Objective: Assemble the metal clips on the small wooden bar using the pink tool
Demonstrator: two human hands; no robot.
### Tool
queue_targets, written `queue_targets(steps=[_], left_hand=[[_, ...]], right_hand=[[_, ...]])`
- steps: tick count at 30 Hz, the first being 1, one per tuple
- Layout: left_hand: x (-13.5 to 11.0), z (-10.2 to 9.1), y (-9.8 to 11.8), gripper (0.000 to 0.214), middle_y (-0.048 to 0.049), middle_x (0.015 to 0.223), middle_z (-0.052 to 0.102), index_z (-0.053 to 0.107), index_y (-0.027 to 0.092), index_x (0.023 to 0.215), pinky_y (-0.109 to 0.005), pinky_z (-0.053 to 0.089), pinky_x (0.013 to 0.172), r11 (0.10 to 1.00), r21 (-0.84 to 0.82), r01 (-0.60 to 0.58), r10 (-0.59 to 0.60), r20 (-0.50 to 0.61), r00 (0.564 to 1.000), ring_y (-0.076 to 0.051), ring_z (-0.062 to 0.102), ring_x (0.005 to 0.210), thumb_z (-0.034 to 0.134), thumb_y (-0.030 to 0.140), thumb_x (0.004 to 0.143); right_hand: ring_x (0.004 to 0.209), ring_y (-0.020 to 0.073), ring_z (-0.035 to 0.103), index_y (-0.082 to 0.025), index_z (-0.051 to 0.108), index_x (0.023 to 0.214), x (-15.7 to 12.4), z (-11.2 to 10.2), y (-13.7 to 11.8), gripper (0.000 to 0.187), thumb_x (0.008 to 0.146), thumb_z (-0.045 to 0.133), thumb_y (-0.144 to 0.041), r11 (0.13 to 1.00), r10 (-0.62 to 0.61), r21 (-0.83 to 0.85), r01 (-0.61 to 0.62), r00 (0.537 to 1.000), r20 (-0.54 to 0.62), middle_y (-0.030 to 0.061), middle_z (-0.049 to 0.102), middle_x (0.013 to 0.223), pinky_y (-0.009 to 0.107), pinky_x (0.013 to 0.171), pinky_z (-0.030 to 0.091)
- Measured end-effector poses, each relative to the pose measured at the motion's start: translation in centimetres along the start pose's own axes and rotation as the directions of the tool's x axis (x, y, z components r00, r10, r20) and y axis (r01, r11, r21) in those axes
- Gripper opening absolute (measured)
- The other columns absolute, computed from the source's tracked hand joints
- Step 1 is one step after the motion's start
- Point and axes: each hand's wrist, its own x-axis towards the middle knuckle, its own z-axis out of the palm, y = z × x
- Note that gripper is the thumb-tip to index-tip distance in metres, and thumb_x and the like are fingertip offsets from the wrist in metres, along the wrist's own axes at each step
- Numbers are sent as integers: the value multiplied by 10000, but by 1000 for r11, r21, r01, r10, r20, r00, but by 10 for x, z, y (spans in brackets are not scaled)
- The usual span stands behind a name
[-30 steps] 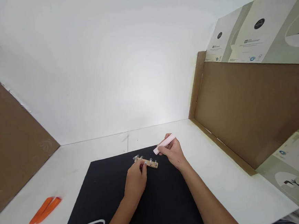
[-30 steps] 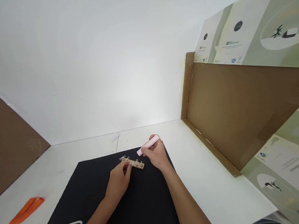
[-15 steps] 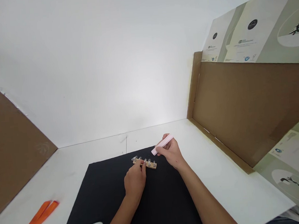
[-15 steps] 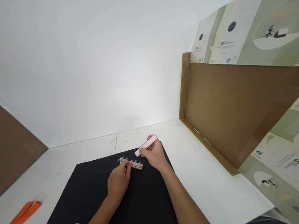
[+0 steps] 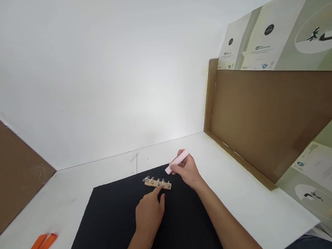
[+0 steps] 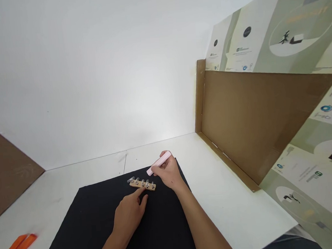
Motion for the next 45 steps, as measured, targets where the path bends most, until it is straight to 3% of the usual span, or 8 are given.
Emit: queue_targets(steps=[10, 17, 28, 36, 45], left_hand=[[4, -2, -3, 413, -95, 900, 732, 590, 271, 1294, -298, 441, 645, 1000, -23, 15, -14, 12, 1000, -252, 681, 801, 481, 385, 912], [4, 0, -4, 405, -80, 887, 733, 584, 290, 1303, -300, 438, 655, 999, 9, -44, 44, 17, 999, -252, 681, 805, 454, 362, 927], [14, -5, -10, 488, 7, 747, 672, 572, 273, 1316, -231, 343, 556, 967, -243, 80, -59, 93, 994, -182, 643, 792, 531, 406, 848], [22, 1, -11, 384, 26, 663, 640, 651, 287, 1216, -227, 336, 542, 938, -338, 82, -86, 3, 996, -162, 633, 719, 519, 398, 873], [21, 4, -3, 266, 19, 677, 673, 742, 341, 941, -236, 321, 540, 951, -303, 65, -88, -63, 994, -171, 632, 685, 511, 465, 896]], right_hand=[[576, 144, 613, -250, 376, 918, -1, 0, 0, 440, 632, 694, -146, 1000, -1, -11, 1, 1000, -13, -99, 564, 630, 244, 496, 501], [570, 136, 607, -245, 379, 921, -1, 0, 0, 439, 636, 693, -132, 1000, 1, -8, -1, 1000, -6, -101, 564, 625, 235, 500, 492], [540, 134, 599, -248, 378, 917, 0, 0, 1, 445, 625, 696, -137, 1000, 4, -9, -4, 1000, -1, -104, 571, 616, 238, 494, 492], [541, 137, 601, -250, 376, 910, -1, 1, -1, 445, 623, 700, -148, 1000, 3, -2, -3, 1000, 6, -101, 577, 615, 242, 493, 490], [550, 135, 611, -245, 376, 920, -1, 1, -1, 447, 630, 700, -144, 1000, 6, 5, -6, 1000, 14, -97, 587, 621, 232, 494, 488]])
